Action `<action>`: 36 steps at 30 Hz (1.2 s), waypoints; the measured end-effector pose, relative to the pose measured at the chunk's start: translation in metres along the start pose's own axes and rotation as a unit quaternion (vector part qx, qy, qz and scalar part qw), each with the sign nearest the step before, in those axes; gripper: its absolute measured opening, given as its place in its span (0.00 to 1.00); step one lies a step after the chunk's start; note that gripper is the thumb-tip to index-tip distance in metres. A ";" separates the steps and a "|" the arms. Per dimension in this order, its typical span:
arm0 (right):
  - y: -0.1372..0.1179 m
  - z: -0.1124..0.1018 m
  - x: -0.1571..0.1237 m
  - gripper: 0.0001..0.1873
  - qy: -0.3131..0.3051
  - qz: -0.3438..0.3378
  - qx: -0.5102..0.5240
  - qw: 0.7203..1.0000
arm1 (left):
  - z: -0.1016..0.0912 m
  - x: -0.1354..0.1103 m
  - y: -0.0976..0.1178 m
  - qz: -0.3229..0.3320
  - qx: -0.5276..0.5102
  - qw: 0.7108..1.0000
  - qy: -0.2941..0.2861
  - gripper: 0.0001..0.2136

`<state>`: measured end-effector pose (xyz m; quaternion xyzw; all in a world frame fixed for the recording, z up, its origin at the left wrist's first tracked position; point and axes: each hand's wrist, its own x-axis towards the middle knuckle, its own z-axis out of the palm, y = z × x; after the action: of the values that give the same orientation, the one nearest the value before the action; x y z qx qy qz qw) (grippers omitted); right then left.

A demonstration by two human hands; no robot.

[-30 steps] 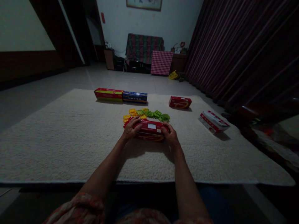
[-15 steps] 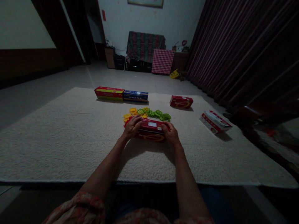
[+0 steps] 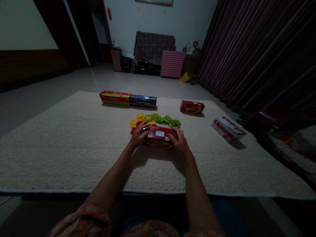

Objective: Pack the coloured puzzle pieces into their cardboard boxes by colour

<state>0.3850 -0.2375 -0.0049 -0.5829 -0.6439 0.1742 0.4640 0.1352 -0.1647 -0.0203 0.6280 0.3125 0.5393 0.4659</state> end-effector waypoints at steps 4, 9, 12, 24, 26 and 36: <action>0.007 -0.003 0.001 0.34 -0.077 0.020 -0.013 0.997 | 0.002 0.003 0.002 -0.018 -0.003 0.999 0.037 0.19; 0.016 -0.005 0.000 0.38 -0.133 0.044 -0.005 0.990 | 0.003 0.002 0.002 -0.033 -0.007 0.998 0.055 0.19; 0.020 -0.002 -0.001 0.39 -0.125 0.033 0.003 0.992 | 0.005 0.000 0.000 -0.029 -0.011 0.998 0.062 0.19; 0.004 -0.021 0.002 0.59 -0.183 -0.032 -0.075 0.980 | 0.007 0.006 0.000 -0.055 -0.034 0.997 0.050 0.20; 0.002 -0.027 0.008 0.54 -0.174 -0.053 -0.077 0.980 | 0.009 0.011 0.004 -0.060 -0.025 0.997 0.040 0.20; 0.004 -0.063 0.125 0.44 -0.120 -0.079 -0.131 0.981 | 0.026 0.120 0.020 -0.009 -0.006 0.997 0.080 0.20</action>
<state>0.4514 -0.1426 0.0734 -0.5607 -0.7562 0.1193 0.3154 0.1846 -0.0706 0.0450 0.5767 0.3516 0.5856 0.4482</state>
